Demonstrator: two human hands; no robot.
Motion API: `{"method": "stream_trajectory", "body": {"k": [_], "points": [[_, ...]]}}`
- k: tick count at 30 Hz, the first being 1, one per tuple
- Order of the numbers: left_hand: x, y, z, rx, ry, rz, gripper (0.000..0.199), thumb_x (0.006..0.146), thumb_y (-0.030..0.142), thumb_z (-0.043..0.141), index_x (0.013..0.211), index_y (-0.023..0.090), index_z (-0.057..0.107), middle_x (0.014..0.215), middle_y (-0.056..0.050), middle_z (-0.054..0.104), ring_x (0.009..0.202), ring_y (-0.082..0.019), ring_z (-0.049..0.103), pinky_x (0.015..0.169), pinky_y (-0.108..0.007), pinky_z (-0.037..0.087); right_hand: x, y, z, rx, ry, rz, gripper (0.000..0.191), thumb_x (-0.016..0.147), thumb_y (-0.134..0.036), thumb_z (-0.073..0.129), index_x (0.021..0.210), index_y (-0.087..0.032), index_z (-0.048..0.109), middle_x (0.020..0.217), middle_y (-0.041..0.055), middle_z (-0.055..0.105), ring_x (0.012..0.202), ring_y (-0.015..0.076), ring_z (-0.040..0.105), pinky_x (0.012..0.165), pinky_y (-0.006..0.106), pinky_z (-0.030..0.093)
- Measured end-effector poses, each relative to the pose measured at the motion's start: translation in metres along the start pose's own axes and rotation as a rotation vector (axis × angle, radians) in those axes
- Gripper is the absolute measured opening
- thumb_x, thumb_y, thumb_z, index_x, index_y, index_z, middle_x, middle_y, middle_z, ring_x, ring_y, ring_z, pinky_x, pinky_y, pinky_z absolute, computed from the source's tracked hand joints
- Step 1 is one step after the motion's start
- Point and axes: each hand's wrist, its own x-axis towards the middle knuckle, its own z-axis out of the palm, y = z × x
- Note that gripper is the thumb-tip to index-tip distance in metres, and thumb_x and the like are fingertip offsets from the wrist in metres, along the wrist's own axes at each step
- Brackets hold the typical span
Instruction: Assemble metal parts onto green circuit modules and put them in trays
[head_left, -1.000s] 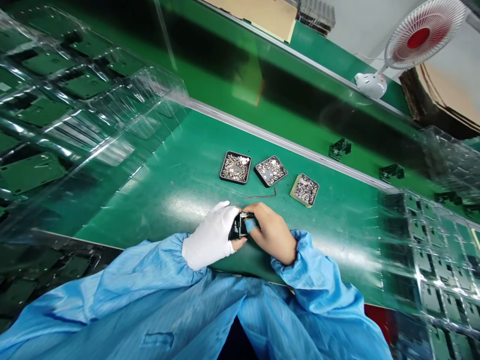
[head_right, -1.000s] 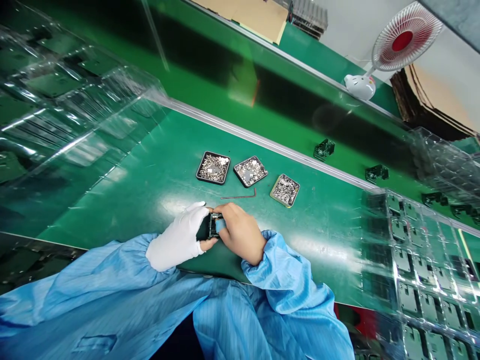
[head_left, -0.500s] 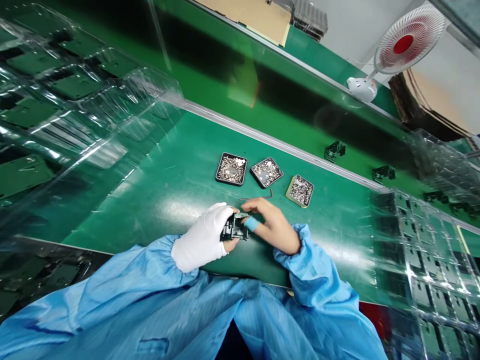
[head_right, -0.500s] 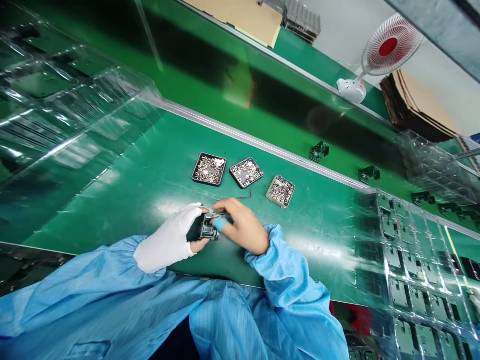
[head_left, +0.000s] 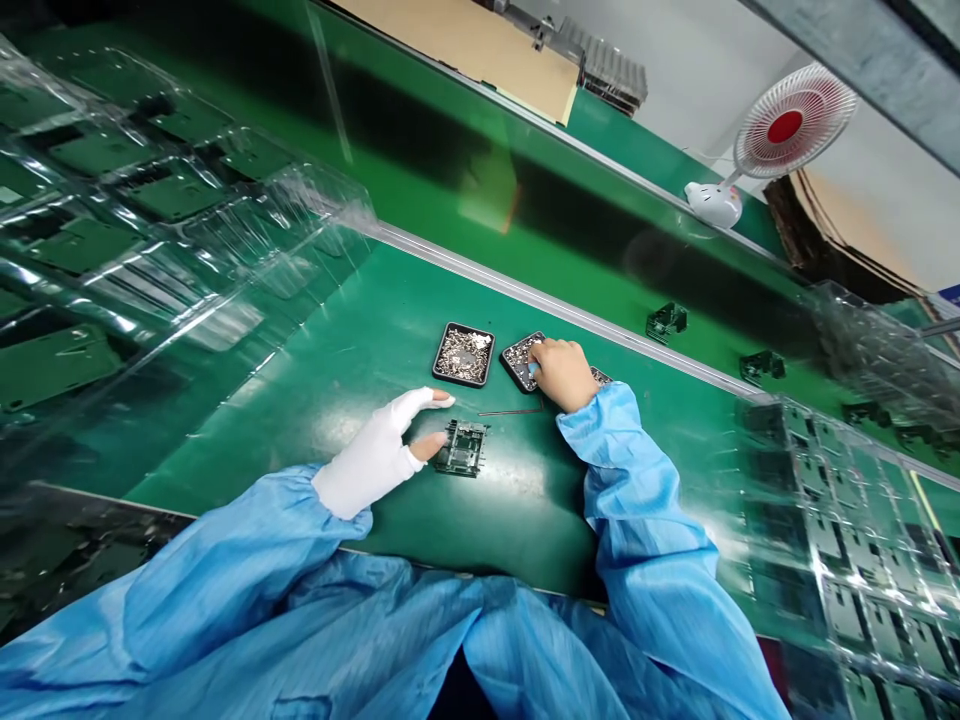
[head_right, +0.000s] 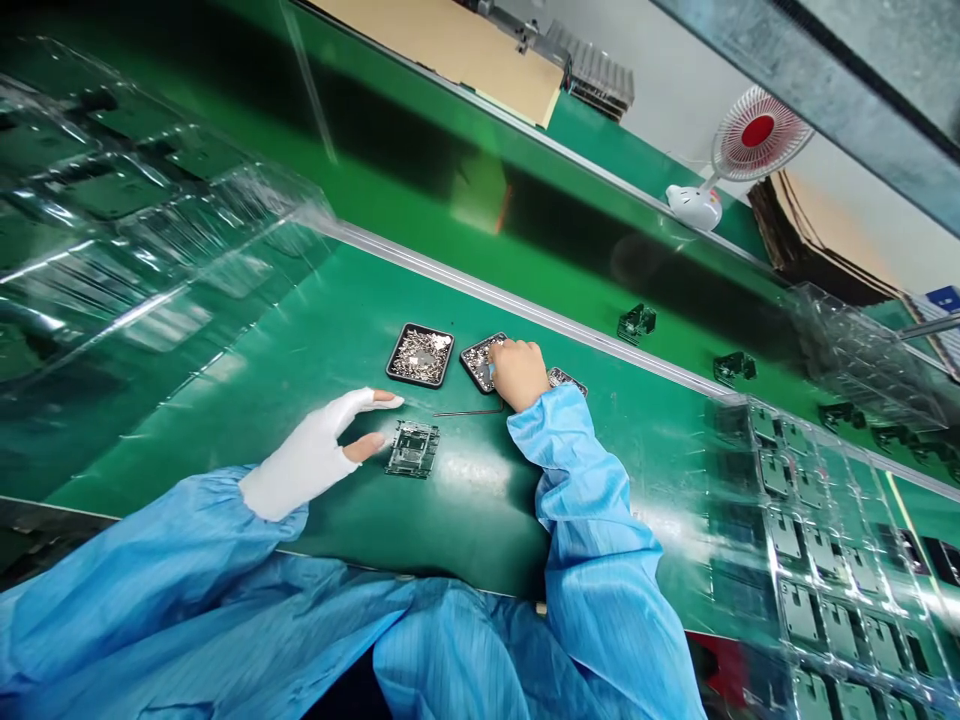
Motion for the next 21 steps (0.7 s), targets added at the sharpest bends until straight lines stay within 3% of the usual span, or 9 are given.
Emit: {"method": "stream_trajectory", "body": {"k": [5,8,14,21], "points": [[0.001,0.004,0.000,0.010,0.055,-0.006,0.030,0.084,0.035,0.051,0.109,0.019,0.056,0.114,-0.005,0.065,0.109,-0.020,0.059,0.099,-0.036,0.045,-0.008,0.005,0.004,0.082,0.089,-0.004,0.019,0.085,-0.013,0.046,0.095,-0.015,0.063,0.095,0.0102,0.064,0.089,0.0234,0.056,0.082,0.034,0.035],[0.001,0.005,0.000,0.019,0.068,0.014,0.028,0.083,0.032,0.050,0.106,0.019,0.058,0.110,-0.004,0.066,0.106,-0.019,0.060,0.097,-0.034,0.047,-0.005,0.006,0.007,0.205,0.072,-0.064,0.022,0.082,-0.010,0.049,0.098,-0.017,0.063,0.100,0.0074,0.065,0.094,0.0214,0.057,0.084,0.031,0.036],[0.001,0.007,-0.001,0.048,0.077,0.005,0.026,0.083,0.032,0.049,0.102,0.018,0.060,0.106,-0.004,0.068,0.102,-0.020,0.062,0.093,-0.034,0.049,0.003,0.000,0.007,0.242,0.053,-0.064,0.017,0.080,-0.007,0.049,0.083,-0.017,0.063,0.089,0.0063,0.066,0.086,0.0203,0.058,0.081,0.030,0.037],[0.003,0.008,-0.002,0.045,0.086,0.001,0.026,0.083,0.034,0.048,0.099,0.020,0.061,0.103,-0.004,0.069,0.099,-0.021,0.064,0.092,-0.036,0.051,-0.011,0.007,0.015,0.302,0.166,-0.005,0.034,0.076,-0.001,0.041,0.101,-0.015,0.060,0.095,0.0070,0.066,0.091,0.0201,0.059,0.083,0.029,0.042]]}}
